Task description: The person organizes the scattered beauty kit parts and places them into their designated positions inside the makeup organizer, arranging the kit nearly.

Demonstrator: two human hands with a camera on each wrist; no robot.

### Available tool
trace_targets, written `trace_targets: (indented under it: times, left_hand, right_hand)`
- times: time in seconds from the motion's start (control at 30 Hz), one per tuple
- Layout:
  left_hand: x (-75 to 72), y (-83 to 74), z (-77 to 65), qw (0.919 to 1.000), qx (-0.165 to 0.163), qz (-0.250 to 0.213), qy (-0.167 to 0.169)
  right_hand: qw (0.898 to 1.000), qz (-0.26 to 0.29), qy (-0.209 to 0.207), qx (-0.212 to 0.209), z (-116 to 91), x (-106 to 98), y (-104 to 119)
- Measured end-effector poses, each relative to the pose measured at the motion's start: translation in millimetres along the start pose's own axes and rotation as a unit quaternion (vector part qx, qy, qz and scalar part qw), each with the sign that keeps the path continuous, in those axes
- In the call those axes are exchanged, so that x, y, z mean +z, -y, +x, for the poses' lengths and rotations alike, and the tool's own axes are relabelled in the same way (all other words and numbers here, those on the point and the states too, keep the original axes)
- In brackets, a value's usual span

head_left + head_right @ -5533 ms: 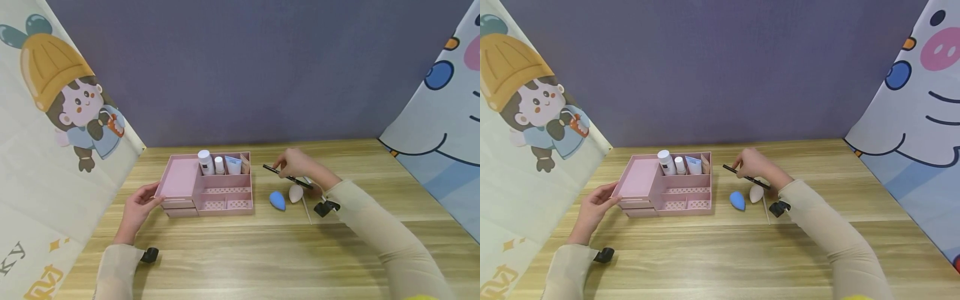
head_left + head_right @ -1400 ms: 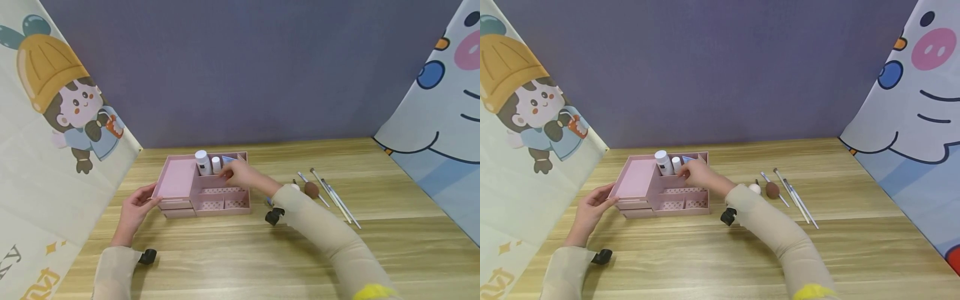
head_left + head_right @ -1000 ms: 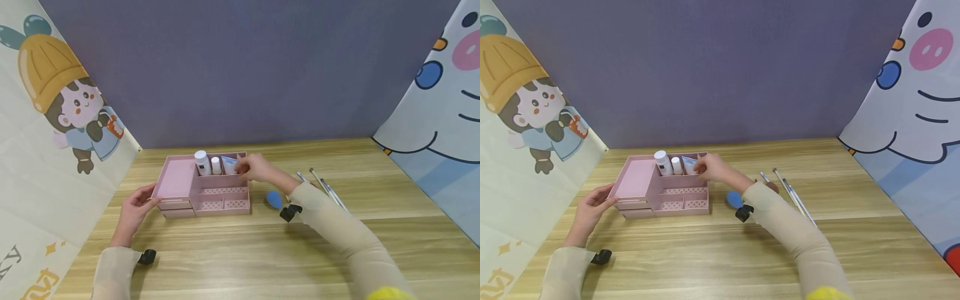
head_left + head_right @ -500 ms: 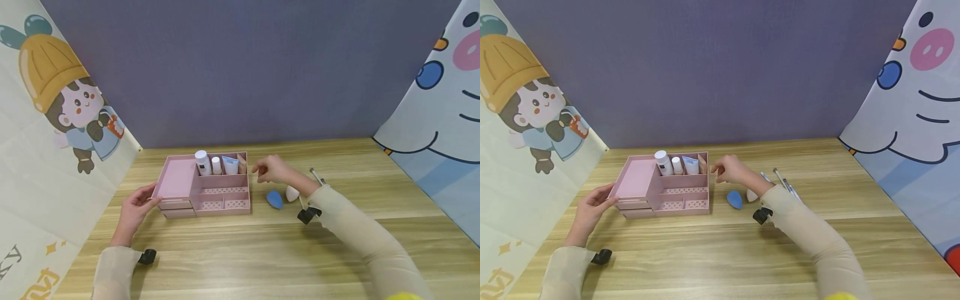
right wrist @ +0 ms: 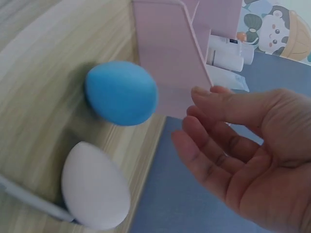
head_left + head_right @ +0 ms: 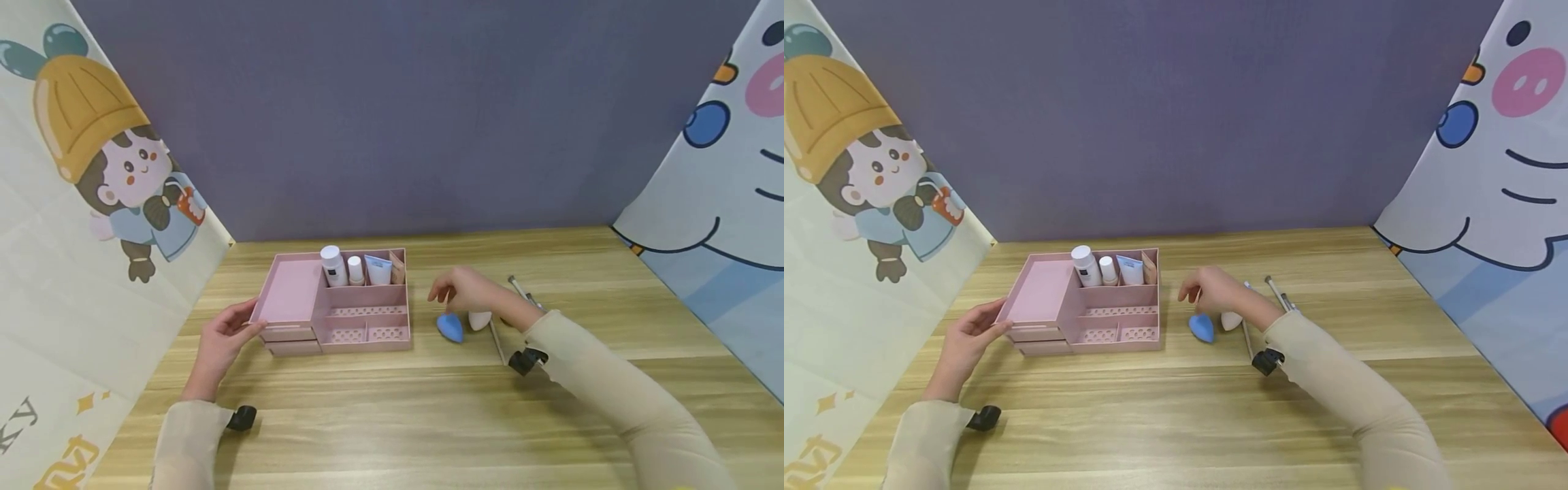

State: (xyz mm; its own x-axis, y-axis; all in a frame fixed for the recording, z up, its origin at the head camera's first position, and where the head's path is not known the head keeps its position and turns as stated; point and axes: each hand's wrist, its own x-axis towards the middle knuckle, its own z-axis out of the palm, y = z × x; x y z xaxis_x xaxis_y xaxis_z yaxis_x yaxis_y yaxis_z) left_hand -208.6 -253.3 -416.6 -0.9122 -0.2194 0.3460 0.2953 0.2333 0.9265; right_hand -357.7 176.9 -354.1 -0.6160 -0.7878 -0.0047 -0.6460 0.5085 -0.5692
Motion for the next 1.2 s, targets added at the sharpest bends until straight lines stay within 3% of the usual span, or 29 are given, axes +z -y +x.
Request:
trace_targets:
  times: [0.23,0.4,0.73,0.97,1.2]
  left_hand:
    - [-1.5,4.7,1.7,1.0,0.005,-0.006,0.005]
    - [-1.5,4.0,0.8,1.0,0.006,-0.004,0.005]
    - [0.5,2.5,-0.2,1.0,0.004,-0.002,0.001]
    - [0.5,2.8,-0.3,1.0,0.003,-0.002,0.002]
    - [0.2,3.0,-0.7,0.9999,0.006,-0.012,0.0]
  right_hand:
    - [0.999,-0.001,0.041,0.001,-8.5,3.1,-4.6]
    - [0.999,-0.026,0.045,0.009,-10.3,8.9,-6.6]
    - [0.996,-0.062,0.052,-0.028,-6.2,17.2,-13.4]
    - [0.997,-0.043,0.058,0.012,-4.8,20.6,-14.7]
    - [0.997,-0.046,0.054,0.019,-4.6,21.1,-16.1]
